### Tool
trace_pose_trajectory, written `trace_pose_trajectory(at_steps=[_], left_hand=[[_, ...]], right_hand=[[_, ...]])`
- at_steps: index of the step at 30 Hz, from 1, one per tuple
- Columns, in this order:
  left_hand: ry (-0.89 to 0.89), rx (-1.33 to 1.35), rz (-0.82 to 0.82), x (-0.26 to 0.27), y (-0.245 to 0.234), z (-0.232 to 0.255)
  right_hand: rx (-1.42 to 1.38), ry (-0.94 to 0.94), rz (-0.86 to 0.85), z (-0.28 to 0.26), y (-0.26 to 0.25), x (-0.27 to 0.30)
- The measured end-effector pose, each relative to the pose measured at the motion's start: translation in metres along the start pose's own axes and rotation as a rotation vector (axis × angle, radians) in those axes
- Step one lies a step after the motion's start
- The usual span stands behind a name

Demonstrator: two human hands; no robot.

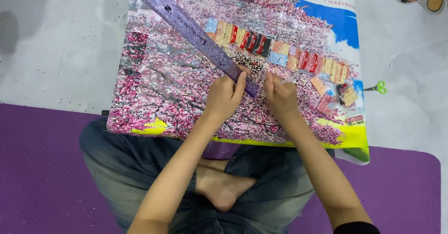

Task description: The person works on a diamond painting by placing resin diamonds onto a canvas with tweezers, using a ruler to align the rows of diamonds, then pressing the diamonds into place by hand.

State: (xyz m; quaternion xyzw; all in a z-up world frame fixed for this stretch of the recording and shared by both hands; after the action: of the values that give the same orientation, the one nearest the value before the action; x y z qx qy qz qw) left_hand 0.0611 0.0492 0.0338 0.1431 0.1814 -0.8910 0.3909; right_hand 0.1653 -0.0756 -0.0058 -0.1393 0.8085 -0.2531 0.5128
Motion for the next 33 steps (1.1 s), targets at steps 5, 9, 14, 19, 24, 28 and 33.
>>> trace_pose_trajectory(at_steps=[5, 9, 14, 19, 24, 28, 33], left_hand=[[-0.009, -0.008, 0.004, 0.002, 0.002, -0.004], [-0.001, 0.004, 0.028, 0.001, 0.000, -0.002], [0.000, 0.030, 0.037, 0.002, 0.003, -0.009], [-0.038, 0.085, 0.052, 0.005, 0.013, -0.033], [-0.129, 0.211, 0.216, 0.002, 0.009, -0.058], [-0.186, 0.220, 0.302, 0.001, -0.017, -0.034], [-0.350, 0.282, 0.145, 0.038, -0.003, -0.016]], right_hand=[[0.026, -0.016, -0.010, -0.002, -0.001, -0.001], [-0.171, 0.246, 0.090, 0.020, -0.008, 0.000], [-0.117, 0.169, 0.046, 0.005, -0.009, -0.007], [-0.184, 0.260, 0.186, 0.021, -0.029, 0.003], [0.051, 0.130, -0.206, -0.054, -0.042, 0.007], [0.005, 0.001, -0.402, -0.049, -0.021, 0.042], [0.047, 0.320, -0.222, -0.012, -0.058, 0.031]])
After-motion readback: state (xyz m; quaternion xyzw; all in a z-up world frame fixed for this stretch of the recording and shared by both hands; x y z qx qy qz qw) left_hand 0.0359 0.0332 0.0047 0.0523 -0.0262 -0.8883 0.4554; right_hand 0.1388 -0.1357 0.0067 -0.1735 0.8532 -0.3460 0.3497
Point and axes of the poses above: each hand's wrist, its own x-axis away from the middle knuckle, its own y-axis out of the palm, z = x × y, the point moved 9 cm from there along -x, towards the middle knuckle, and after that the axes turned 12 degrees about z, right-handed, at the moved point
